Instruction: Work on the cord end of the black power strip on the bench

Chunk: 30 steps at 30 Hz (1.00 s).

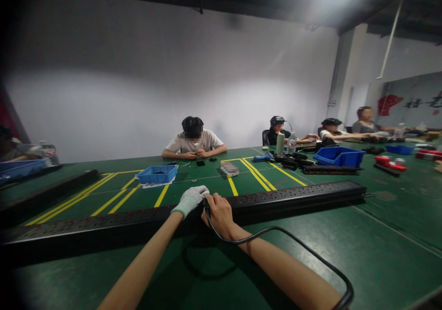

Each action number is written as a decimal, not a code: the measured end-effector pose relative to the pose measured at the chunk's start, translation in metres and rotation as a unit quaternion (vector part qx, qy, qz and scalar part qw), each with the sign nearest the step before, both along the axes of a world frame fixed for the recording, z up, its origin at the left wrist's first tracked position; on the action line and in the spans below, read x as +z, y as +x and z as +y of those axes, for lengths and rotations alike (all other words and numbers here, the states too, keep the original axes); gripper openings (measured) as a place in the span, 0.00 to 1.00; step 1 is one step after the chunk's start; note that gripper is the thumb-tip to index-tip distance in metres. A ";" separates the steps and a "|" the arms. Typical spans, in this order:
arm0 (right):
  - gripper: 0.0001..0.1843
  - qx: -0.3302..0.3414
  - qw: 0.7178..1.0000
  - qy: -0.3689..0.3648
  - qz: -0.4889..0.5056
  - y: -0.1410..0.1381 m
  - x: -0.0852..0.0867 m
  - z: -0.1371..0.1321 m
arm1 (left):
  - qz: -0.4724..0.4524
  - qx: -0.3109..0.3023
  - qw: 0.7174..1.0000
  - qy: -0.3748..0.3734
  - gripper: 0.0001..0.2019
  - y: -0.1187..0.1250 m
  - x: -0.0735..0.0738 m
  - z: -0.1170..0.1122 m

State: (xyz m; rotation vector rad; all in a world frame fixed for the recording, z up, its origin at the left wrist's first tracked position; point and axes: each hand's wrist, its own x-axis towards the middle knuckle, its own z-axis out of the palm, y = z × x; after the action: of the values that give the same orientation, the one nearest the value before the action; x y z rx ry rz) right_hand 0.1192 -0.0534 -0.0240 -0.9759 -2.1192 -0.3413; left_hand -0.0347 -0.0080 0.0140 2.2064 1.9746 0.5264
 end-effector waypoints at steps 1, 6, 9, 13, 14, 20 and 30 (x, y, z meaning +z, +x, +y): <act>0.19 0.000 1.000 0.000 0.000 0.000 0.000 0.000 | 0.002 0.002 1.000 0.000 0.14 0.000 0.000 0.000; 0.19 -0.006 1.000 0.000 0.001 -0.001 0.000 0.000 | 0.009 0.011 1.000 0.000 0.11 -0.001 0.000 0.001; 0.18 -0.006 1.000 -0.001 -0.002 -0.001 -0.001 0.001 | 0.011 0.009 1.000 -0.002 0.12 0.000 0.000 0.002; 0.19 -0.016 1.000 -0.005 -0.003 -0.002 -0.002 0.001 | 0.013 0.003 1.000 -0.004 0.15 0.000 -0.001 0.003; 0.19 -0.017 1.000 -0.005 -0.004 -0.002 -0.003 0.001 | 0.014 0.003 1.000 -0.006 0.15 0.000 -0.001 0.003; 0.19 -0.014 1.000 0.002 -0.006 -0.001 -0.002 0.001 | 0.024 0.011 0.999 -0.021 0.14 0.000 -0.002 0.005; 0.19 -0.006 1.000 -0.001 0.002 -0.002 -0.001 0.000 | 0.035 0.016 0.999 -0.017 0.14 0.000 -0.001 0.005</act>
State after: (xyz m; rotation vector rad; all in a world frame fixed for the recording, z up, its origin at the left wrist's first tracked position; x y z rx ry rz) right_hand 0.1177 -0.0533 -0.0254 -0.9902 -2.1113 -0.3435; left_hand -0.0347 -0.0028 0.0126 2.2070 2.0399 0.4224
